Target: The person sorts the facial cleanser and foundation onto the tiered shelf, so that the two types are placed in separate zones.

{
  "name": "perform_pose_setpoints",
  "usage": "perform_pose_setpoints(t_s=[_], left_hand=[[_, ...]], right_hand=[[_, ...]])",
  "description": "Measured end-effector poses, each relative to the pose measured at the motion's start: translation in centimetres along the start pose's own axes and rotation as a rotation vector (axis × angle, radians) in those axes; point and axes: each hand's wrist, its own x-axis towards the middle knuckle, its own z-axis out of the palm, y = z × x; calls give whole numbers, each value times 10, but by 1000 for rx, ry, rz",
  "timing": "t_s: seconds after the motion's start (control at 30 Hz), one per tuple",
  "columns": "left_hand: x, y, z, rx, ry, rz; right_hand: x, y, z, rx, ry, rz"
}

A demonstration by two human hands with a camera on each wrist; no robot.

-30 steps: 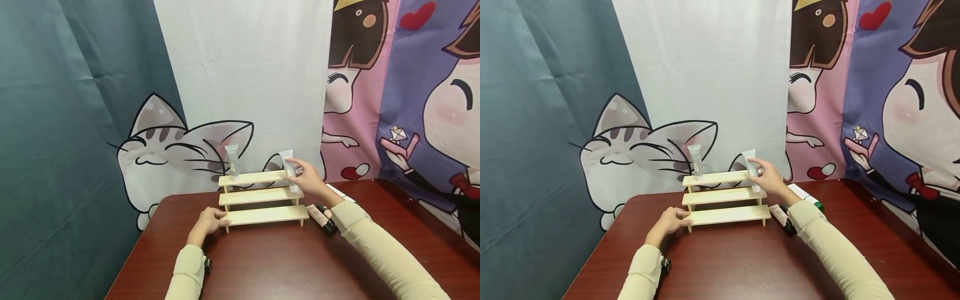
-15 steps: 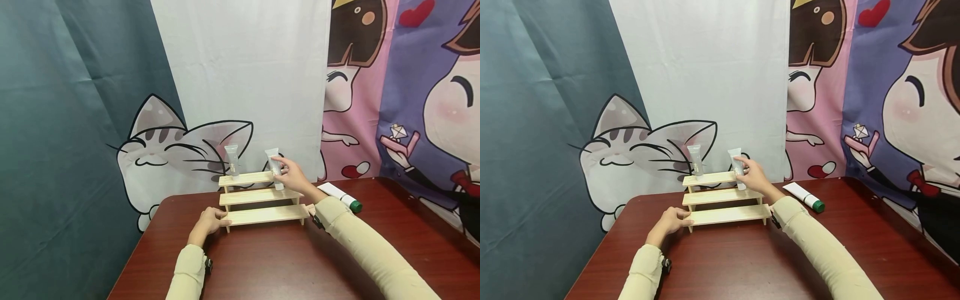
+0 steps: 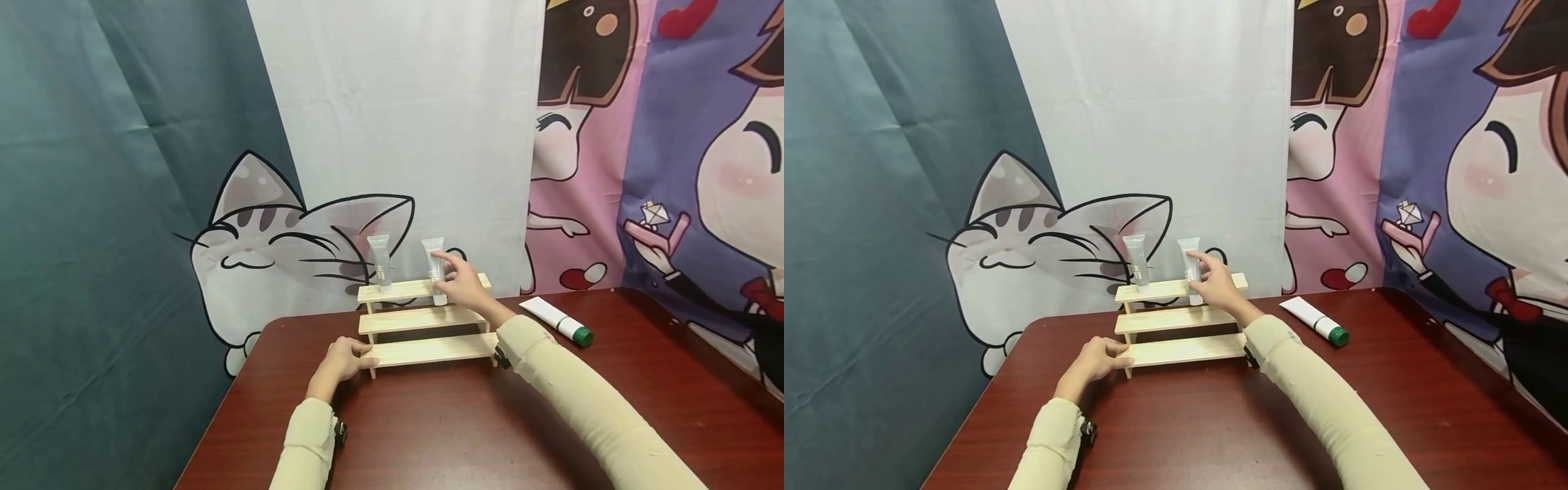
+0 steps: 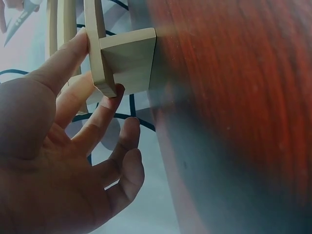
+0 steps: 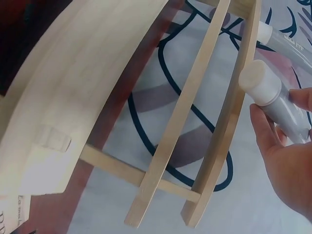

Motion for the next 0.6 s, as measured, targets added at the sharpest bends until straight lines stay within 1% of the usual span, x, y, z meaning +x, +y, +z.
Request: perform_pose_setpoints(t_s=[0.07, 0.27, 0.4, 0.5, 0.6], left_hand=[[1, 0, 0, 6, 4, -2], [-1, 0, -1, 5, 2, 5], [-3, 0, -3, 2, 12, -13], [-3, 0, -3, 9, 12, -22], [-2, 0, -2, 13, 9, -16]], right_hand=[[2, 0, 2, 4, -2, 6], [10, -2, 9, 20, 30, 13], [15, -4, 15, 41, 19, 20], [18, -4, 19, 47, 24, 8], [21, -5, 21, 45, 37, -4]])
